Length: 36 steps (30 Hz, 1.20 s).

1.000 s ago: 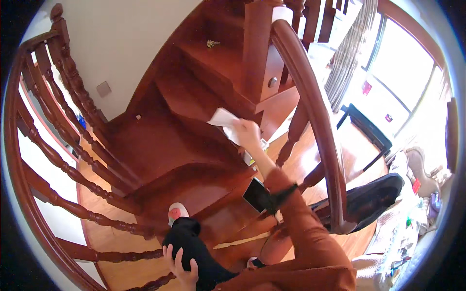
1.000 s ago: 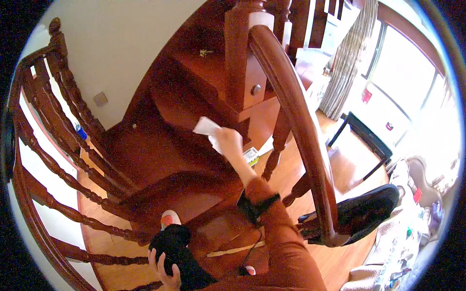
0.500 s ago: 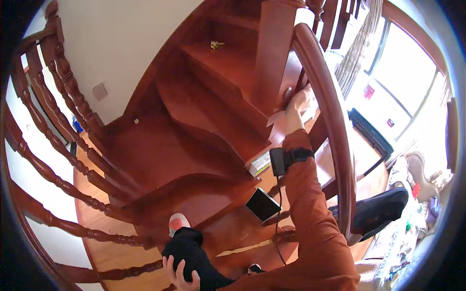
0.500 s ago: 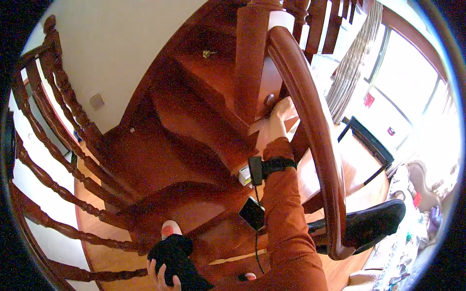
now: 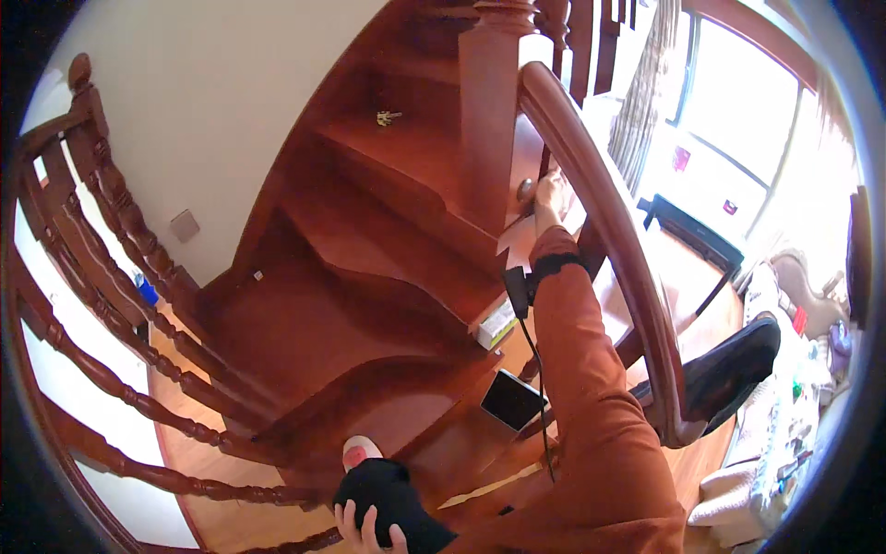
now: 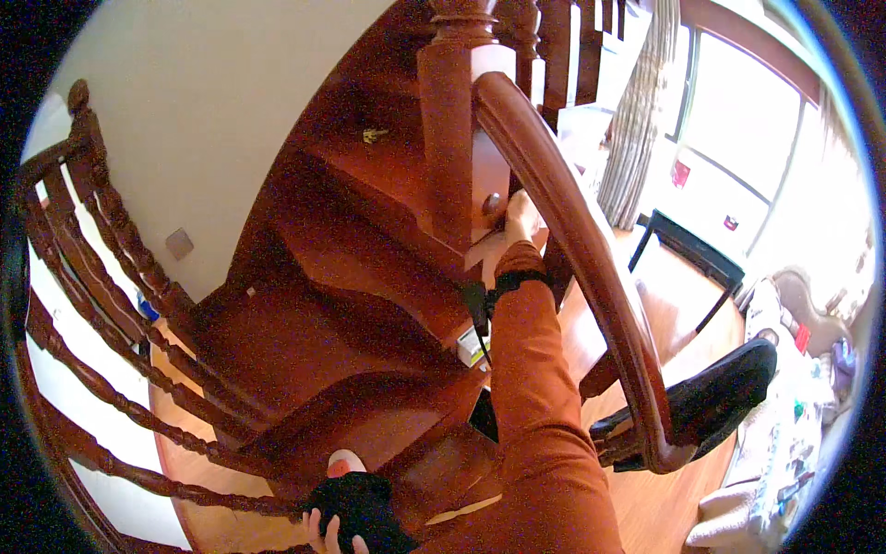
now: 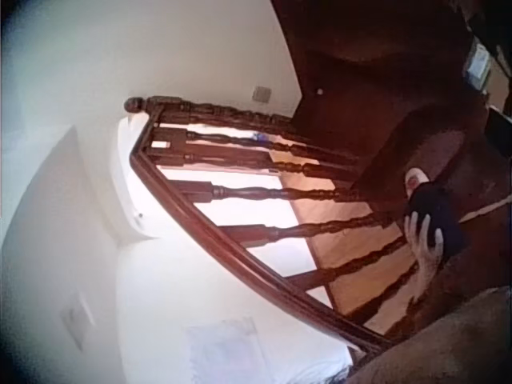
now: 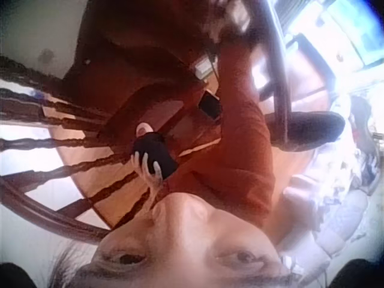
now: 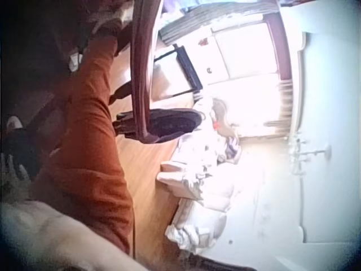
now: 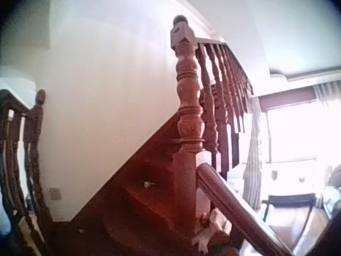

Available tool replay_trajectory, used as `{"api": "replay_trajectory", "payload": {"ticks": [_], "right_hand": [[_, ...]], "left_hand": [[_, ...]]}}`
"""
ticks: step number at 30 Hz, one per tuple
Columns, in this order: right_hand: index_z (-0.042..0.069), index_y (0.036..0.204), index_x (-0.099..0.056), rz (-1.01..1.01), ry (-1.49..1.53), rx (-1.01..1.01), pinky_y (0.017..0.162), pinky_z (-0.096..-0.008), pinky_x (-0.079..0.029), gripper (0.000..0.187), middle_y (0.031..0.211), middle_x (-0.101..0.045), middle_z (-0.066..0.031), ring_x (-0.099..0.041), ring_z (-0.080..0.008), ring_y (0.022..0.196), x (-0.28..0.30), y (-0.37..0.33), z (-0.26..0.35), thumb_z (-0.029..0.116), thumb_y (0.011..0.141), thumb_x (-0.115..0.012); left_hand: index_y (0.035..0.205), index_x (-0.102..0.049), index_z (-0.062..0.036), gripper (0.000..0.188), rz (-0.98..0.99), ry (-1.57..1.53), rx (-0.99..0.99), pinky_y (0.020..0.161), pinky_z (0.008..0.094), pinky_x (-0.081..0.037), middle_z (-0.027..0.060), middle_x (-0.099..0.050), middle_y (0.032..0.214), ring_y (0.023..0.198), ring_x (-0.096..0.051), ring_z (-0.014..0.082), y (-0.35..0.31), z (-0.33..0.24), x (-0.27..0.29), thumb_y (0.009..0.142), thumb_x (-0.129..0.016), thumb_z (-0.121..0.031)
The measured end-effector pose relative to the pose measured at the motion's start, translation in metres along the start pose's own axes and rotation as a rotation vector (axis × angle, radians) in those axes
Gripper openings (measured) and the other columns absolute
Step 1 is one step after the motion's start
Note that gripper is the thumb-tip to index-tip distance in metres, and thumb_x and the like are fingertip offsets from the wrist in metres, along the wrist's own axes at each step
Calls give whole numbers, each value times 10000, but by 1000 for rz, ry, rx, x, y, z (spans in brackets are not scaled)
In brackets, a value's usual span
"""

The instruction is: Wiping the wooden steps and railings of a spiral staircase using a wet wipe.

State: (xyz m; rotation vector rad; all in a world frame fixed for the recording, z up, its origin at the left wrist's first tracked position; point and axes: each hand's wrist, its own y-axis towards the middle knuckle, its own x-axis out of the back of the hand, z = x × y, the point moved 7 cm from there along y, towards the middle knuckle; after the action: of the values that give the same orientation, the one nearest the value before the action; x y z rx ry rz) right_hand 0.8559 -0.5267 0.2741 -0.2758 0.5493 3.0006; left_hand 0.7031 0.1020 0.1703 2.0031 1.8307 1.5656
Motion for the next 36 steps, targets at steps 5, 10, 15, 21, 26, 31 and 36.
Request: {"api": "replay_trajectory", "payload": {"ticks": [5,10,15,21,26,31,36], "right_hand": [[40,1075,-688,-62,-305,113,894,-453,-480,460,1005,-706,-169,-644,-362,964,23,24,-11,423,960,-463],[31,1134,-685,66,-379,219,886,-453,-477,428,1049,-700,-194,-661,-373,930,38,-65,32,351,964,-456],[8,960,-687,266,178,-301,698,-357,-473,456,795,-622,-60,-588,-188,740,64,-126,-10,412,980,-476],[6,943,-653,598,329,-642,704,-300,-477,395,831,-603,-44,-558,-142,743,112,-297,-85,373,982,-511],[-26,937,-662,871,168,-813,649,-271,-455,406,822,-633,-17,-558,-108,709,122,-374,-111,338,999,-493],[-33,940,-652,1038,-326,-166,663,-306,-457,377,787,-647,-81,-593,-168,718,106,-358,-144,278,1019,-453],[-16,1206,-597,1203,-301,560,1065,-484,-364,314,1388,-492,-196,-410,-448,1303,26,-366,-144,184,989,-489]], "left_hand": [[1214,-605,-6,379,-5,-72,59,1062,590,-349,246,-484,1364,1271,-416,488,-4,-10,8,912,-595,-234],[1232,-593,-10,391,-21,-45,43,1062,592,-346,248,-477,1372,1276,-413,486,-17,-12,14,918,-591,-243],[1239,-588,-11,401,-30,-21,57,1067,588,-341,249,-471,1379,1274,-415,490,-34,-19,17,914,-595,-246],[1268,-548,-34,411,-4,10,136,1073,603,-315,254,-425,1404,1296,-378,499,-59,-14,18,913,-583,-238],[1138,-593,-60,375,-2,-10,265,1069,610,-314,227,-458,1375,1294,-381,500,-86,5,9,806,-608,-235],[1203,-562,-91,406,-2,-5,229,1060,601,-334,221,-458,1376,1291,-386,494,-92,8,16,844,-608,-275],[1270,-524,-94,437,129,-18,255,1066,598,-326,226,-421,1405,1307,-366,492,-95,0,26,878,-598,-274]]}}
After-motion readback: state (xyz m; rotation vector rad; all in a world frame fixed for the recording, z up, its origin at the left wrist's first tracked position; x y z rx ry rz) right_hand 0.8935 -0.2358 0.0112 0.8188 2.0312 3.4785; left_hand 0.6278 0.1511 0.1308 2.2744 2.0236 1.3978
